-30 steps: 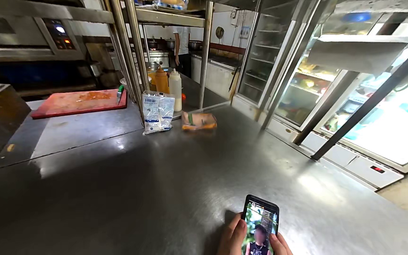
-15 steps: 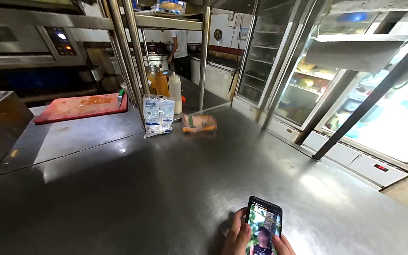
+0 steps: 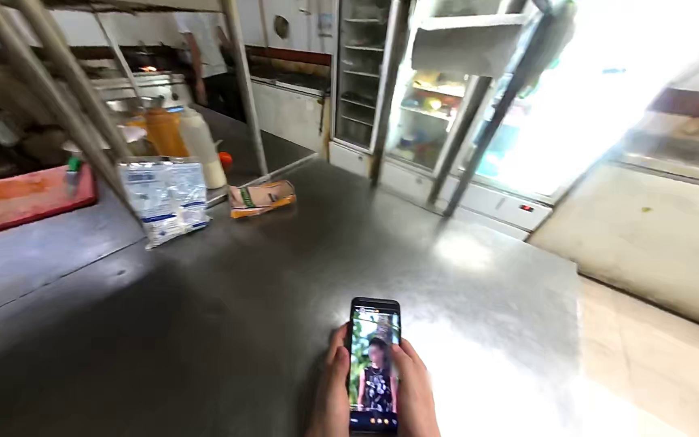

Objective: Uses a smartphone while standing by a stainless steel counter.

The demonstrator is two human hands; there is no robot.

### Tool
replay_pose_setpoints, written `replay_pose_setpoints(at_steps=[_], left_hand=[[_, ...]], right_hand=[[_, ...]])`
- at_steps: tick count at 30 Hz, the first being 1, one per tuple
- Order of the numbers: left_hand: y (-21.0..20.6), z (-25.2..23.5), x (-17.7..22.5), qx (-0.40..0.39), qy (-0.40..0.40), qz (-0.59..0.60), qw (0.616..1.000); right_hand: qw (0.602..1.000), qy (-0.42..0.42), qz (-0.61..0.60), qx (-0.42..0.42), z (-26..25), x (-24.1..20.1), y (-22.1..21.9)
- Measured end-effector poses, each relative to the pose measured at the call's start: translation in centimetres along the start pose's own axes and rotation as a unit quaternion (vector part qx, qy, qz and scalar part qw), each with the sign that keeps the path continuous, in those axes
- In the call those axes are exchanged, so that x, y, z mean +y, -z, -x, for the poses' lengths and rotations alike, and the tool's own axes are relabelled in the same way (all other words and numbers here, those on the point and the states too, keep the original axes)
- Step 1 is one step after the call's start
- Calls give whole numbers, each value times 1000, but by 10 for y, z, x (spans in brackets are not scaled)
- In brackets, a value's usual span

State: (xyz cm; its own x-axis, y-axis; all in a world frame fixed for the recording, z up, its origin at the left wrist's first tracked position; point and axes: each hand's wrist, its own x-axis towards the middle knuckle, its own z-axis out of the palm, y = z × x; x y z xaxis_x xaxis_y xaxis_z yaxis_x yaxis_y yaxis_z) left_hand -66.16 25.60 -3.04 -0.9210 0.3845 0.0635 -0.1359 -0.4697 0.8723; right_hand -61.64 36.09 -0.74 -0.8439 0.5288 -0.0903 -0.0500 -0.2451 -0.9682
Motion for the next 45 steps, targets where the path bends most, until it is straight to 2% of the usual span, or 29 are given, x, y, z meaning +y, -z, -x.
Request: replay_pose_setpoints(at_steps=[6, 15, 25, 45], left_hand=[[-1, 2, 3, 22, 19, -30, 999], [-1, 5, 2, 36, 28, -31, 998], [-4, 6, 4, 42, 21, -55, 997], [-1, 6, 2, 27, 21, -51, 998]], right_hand=[[1000, 20, -12, -9, -3, 7, 4], [998, -16, -59, -18, -2, 0, 2], [1000, 21, -8, -5, -2, 2, 4], [1000, 1, -9, 2, -1, 0, 2]])
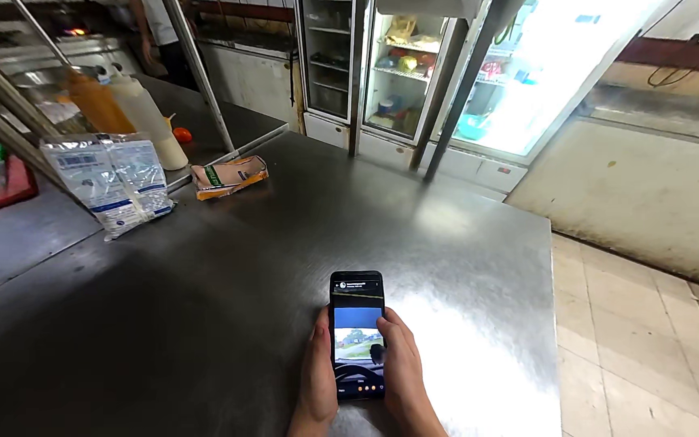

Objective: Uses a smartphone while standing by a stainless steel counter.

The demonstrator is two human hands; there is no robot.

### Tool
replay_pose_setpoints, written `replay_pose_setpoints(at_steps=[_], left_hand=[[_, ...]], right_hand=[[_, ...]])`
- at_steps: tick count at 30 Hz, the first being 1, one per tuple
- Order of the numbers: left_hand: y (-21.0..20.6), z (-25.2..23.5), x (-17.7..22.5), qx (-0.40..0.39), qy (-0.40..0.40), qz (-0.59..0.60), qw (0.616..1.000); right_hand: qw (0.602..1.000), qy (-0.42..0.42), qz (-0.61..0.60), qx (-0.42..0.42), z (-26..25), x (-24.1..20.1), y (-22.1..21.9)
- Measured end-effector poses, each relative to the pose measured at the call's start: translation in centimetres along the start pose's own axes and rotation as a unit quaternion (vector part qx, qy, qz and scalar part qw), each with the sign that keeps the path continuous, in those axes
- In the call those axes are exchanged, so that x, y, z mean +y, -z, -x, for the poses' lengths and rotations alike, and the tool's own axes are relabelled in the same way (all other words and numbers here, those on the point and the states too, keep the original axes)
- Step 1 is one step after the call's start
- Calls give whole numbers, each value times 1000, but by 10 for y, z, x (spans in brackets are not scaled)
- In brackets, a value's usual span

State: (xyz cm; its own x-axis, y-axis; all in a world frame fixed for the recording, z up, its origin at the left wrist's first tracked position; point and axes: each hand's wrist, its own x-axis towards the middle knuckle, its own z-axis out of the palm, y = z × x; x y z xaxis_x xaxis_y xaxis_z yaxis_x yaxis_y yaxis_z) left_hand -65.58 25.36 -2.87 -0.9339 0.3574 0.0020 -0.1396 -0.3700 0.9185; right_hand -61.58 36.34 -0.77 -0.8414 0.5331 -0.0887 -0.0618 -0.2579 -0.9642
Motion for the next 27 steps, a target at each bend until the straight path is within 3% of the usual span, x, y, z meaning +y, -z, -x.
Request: replay_pose_setpoints(at_steps=[27], left_hand=[[1, 0, 1, 17, 19, -28, 999]], right_hand=[[1000, -15, 7, 14, 0, 4, 1]])
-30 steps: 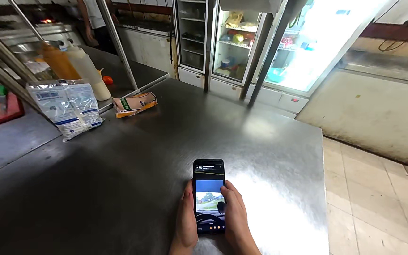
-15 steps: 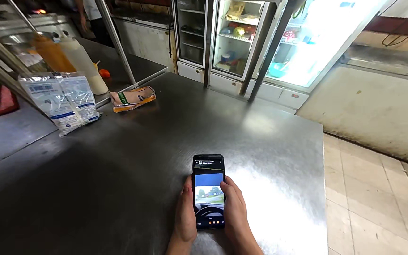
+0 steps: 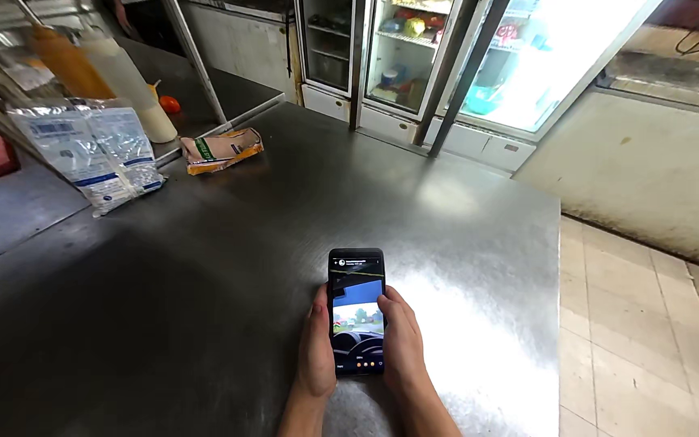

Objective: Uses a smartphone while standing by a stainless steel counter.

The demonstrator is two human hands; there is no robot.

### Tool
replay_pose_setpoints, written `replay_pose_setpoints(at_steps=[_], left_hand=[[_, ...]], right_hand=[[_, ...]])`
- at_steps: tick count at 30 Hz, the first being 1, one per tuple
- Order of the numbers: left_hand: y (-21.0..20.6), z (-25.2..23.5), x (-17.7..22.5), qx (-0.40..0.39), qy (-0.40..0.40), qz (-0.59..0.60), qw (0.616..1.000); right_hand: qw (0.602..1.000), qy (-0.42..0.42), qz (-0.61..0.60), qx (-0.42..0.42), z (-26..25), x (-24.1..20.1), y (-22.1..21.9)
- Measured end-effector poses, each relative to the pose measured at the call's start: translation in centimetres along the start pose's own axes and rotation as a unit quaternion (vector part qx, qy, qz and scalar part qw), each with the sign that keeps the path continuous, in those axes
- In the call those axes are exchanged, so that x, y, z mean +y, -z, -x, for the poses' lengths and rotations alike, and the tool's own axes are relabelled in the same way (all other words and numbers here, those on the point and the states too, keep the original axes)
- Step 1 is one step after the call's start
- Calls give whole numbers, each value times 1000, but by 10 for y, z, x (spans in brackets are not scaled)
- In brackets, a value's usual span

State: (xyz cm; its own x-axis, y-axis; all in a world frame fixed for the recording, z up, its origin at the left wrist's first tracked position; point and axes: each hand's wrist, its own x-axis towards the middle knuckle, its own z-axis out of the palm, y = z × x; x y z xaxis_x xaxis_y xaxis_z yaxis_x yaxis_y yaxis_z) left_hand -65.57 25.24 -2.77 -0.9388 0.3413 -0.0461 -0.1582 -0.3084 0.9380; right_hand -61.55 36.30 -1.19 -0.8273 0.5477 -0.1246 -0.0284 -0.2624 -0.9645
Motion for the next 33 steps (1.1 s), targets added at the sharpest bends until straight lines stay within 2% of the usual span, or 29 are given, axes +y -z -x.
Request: replay_pose_setpoints(at_steps=[33], left_hand=[[0, 0, 0, 14, 0, -11, 1000]], right_hand=[[1000, -9, 11, 6, 0, 0, 0]])
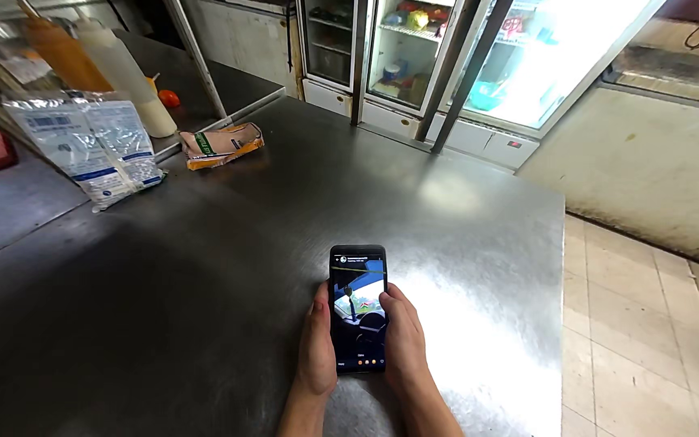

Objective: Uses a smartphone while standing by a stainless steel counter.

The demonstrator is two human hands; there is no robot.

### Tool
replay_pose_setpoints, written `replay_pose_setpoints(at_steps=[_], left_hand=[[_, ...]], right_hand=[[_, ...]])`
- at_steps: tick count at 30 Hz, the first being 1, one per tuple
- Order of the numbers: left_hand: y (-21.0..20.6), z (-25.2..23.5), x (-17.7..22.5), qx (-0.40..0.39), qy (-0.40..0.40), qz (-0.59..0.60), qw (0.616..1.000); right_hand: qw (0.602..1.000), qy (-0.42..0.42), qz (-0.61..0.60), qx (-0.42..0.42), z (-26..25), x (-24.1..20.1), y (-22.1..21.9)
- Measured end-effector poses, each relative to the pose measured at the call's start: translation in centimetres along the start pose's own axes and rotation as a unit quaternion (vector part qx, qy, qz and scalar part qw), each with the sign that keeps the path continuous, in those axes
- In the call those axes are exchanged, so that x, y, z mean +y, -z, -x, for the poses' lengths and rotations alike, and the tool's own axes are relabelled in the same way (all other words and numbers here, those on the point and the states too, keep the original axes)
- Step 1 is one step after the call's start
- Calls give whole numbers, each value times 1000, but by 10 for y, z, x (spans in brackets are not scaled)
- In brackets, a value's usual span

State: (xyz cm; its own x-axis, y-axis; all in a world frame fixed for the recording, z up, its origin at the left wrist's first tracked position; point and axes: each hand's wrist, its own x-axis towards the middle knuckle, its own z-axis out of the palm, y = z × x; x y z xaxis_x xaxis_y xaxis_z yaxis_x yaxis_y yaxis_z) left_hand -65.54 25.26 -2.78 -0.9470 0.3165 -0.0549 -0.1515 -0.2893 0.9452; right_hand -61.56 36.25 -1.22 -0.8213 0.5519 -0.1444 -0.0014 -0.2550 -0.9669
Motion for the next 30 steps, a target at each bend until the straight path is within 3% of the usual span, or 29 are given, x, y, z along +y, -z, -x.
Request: replay_pose_setpoints(at_steps=[30], left_hand=[[0, 0, 0, -13, 4, 28, 1000]], right_hand=[[1000, 7, -2, -1, -1, 0, -1]])
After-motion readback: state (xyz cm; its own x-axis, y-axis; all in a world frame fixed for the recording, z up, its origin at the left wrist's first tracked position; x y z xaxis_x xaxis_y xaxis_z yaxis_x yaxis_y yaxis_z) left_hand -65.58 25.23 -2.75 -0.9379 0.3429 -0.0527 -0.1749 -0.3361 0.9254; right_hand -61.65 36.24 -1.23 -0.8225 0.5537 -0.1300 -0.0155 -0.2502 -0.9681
